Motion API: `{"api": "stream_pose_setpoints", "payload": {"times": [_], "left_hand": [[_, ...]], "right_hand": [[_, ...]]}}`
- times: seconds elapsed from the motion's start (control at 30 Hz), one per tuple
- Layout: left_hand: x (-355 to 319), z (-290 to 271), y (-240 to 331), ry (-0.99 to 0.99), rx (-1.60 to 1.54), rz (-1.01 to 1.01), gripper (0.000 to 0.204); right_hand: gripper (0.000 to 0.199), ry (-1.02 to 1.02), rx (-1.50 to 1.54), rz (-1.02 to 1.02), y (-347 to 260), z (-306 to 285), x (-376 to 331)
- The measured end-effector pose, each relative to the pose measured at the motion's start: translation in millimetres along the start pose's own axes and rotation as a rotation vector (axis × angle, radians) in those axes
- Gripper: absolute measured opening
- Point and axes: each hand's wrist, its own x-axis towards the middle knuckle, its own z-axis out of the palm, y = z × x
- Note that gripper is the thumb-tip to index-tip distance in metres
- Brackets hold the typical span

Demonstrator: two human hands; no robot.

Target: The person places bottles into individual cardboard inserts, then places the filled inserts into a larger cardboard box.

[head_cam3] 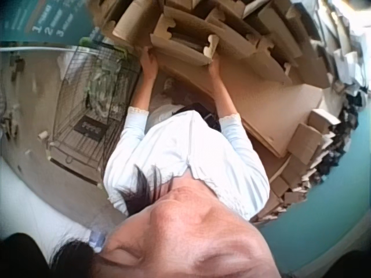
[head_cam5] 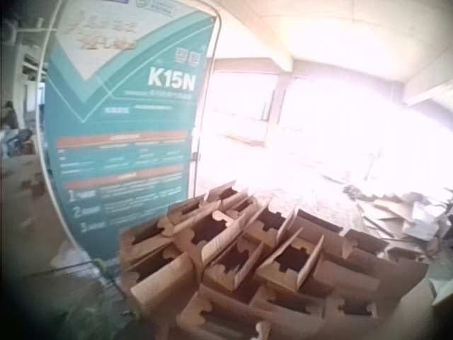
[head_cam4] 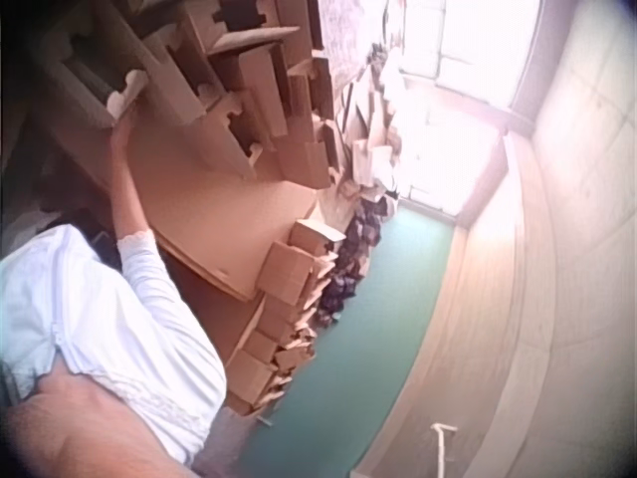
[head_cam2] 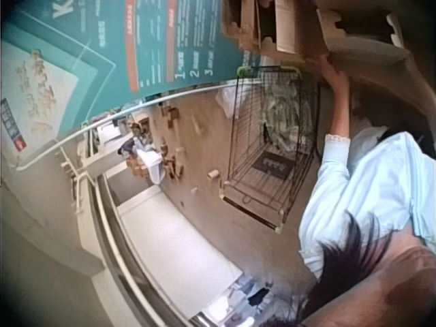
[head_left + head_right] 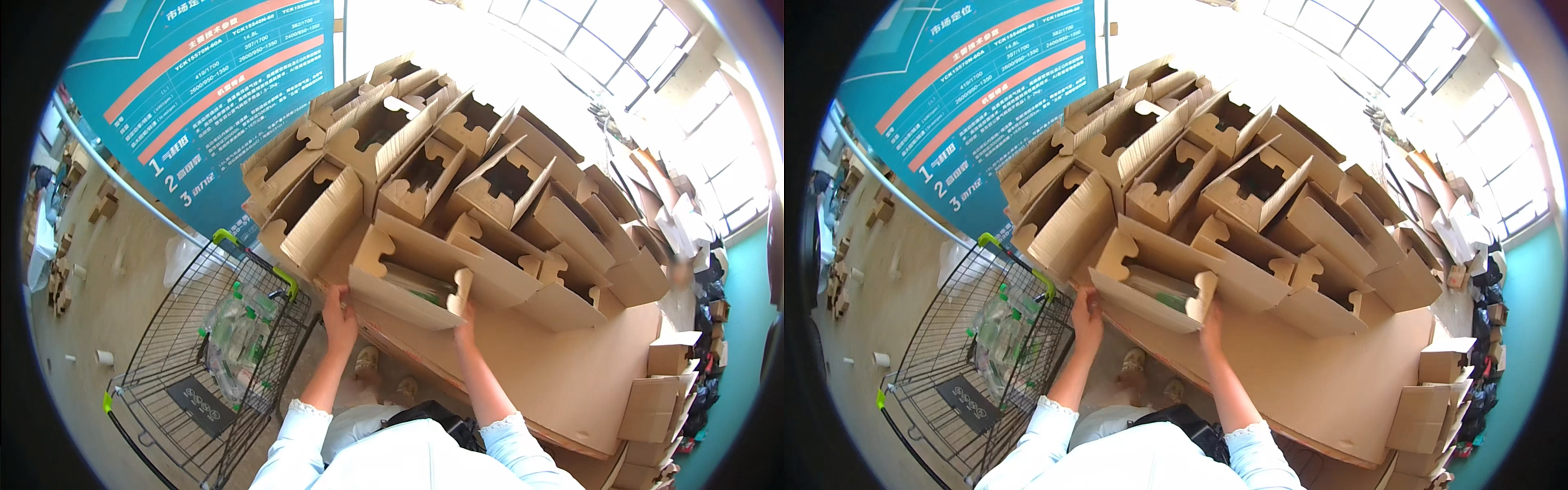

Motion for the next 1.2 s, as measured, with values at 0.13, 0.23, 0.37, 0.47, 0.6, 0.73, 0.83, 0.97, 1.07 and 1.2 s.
{"api": "stream_pose_setpoints", "payload": {"times": [0.13,0.23,0.37,0.47,0.6,0.73,0.83,0.97,1.07,1.2], "left_hand": [[-83.4,15.0,25.4,-0.134,-0.066,-0.013,0.028],[-105.1,31.5,31.9,-0.155,-0.299,-0.13,0.02],[-83.6,76.4,27.4,-0.113,0.054,0.109,0.027],[-76.6,82.7,9.5,-0.172,0.258,0.158,0.035],[-102.7,90.6,23.3,-0.188,0.053,0.031,0.04],[-132.9,96.6,65.3,-0.199,-0.432,-0.257,0.044],[-142.8,98.5,69.9,-0.21,-0.63,-0.316,0.047],[-155.6,79.9,62.8,-0.198,-0.808,-0.34,0.052],[-161.8,48.3,57.2,-0.134,-0.863,-0.337,0.051],[-187.6,-13.2,-3.1,0.061,-0.976,-0.533,0.045]], "right_hand": [[0.041,0.138,-0.097,0.138,26.6,-93.0,-26.5],[0.031,0.172,0.042,0.091,23.3,-145.7,-51.6],[0.034,0.07,-0.239,-0.064,85.7,-200.7,-46.1],[0.039,-0.011,-0.211,0.091,75.2,-171.2,-33.0],[0.047,0.139,0.052,0.055,91.8,-177.7,-36.6],[0.046,0.088,0.229,0.154,54.1,-172.8,-60.0],[0.042,0.042,0.274,0.12,51.0,-179.6,-58.4],[0.039,-0.005,0.278,0.15,31.8,-164.2,-77.9],[0.04,-0.04,0.248,0.282,-13.9,-127.8,-110.4],[0.052,-0.236,0.17,0.287,-11.0,-85.3,-125.6]]}}
